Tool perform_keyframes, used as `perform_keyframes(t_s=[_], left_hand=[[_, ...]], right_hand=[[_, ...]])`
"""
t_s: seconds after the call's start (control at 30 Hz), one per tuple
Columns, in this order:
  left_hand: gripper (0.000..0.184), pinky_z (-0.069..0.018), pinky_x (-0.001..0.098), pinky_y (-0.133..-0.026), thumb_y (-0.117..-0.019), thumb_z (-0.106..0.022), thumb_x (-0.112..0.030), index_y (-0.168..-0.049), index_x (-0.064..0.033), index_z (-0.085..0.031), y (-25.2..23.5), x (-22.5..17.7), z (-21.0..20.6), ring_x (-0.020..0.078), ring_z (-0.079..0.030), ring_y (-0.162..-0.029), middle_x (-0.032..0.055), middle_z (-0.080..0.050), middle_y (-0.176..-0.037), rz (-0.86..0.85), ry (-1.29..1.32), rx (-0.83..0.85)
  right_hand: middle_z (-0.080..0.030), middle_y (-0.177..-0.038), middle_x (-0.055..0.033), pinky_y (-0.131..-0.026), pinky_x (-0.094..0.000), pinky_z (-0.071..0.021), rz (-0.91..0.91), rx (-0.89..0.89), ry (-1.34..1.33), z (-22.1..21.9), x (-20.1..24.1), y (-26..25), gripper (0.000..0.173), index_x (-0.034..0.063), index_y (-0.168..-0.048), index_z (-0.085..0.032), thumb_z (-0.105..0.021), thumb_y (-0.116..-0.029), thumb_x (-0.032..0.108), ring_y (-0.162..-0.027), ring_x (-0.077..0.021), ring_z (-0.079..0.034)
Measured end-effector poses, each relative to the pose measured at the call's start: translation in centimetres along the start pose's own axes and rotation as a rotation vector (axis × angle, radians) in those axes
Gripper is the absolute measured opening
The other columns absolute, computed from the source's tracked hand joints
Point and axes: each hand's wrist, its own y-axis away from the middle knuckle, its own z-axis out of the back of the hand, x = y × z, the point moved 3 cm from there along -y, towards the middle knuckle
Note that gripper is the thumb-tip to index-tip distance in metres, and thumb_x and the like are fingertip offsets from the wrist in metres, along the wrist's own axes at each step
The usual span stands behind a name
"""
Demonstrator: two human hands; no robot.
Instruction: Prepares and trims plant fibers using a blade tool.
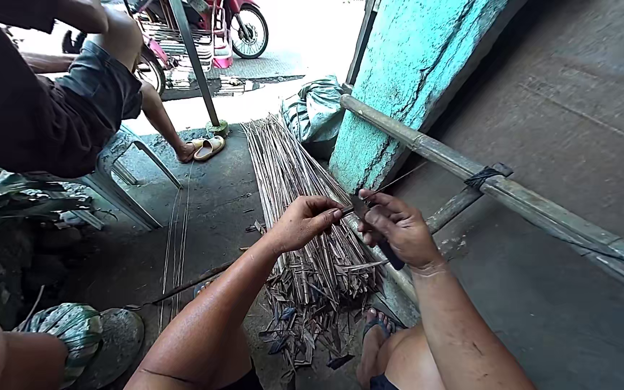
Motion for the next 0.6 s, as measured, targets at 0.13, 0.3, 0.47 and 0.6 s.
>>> perform_keyframes(t_s=[0.13,0.3,0.47,0.6], left_hand=[[0.024,-0.0599,0.0265,-0.071,-0.1062,-0.054,-0.016,-0.110,0.0000,-0.070,-0.2,0.7,0.4,0.0103,-0.069,-0.073,0.0041,-0.072,-0.086,0.035,-0.013,0.060],[0.023,-0.0593,0.0254,-0.072,-0.1064,-0.052,-0.016,-0.105,-0.0019,-0.070,0.0,1.2,1.7,0.0083,-0.068,-0.075,0.0012,-0.071,-0.086,0.081,-0.011,0.160],[0.020,-0.0585,0.0263,-0.069,-0.1046,-0.056,-0.015,-0.099,-0.0007,-0.069,0.1,0.8,1.8,0.0104,-0.067,-0.070,0.0040,-0.069,-0.081,0.071,-0.027,0.063],[0.018,-0.0566,0.0237,-0.065,-0.1024,-0.057,-0.013,-0.096,-0.0014,-0.070,0.3,0.0,1.1,0.0076,-0.065,-0.067,0.0018,-0.069,-0.078,0.042,-0.018,0.074]], right_hand=[[-0.074,-0.089,-0.0090,-0.057,-0.0260,-0.0608,0.053,-0.038,-0.041,-0.2,-0.4,-0.3,0.028,0.0026,-0.130,-0.066,-0.058,-0.1033,0.007,-0.064,-0.0119,-0.069],[-0.074,-0.087,-0.0088,-0.058,-0.0262,-0.0615,0.086,-0.083,-0.102,1.1,0.0,-0.8,0.029,0.0077,-0.131,-0.066,-0.058,-0.1036,0.008,-0.063,-0.0124,-0.070],[-0.073,-0.081,-0.0064,-0.055,-0.0267,-0.0604,-0.043,0.007,-0.108,-0.7,-1.0,-0.8,0.013,0.0018,-0.109,-0.068,-0.059,-0.1026,0.009,-0.059,-0.0124,-0.068],[-0.074,-0.082,-0.0037,-0.053,-0.0251,-0.0595,-0.159,0.126,-0.094,-2.7,-1.8,-0.6,0.013,0.0002,-0.109,-0.067,-0.061,-0.1016,0.009,-0.060,-0.0108,-0.069]])
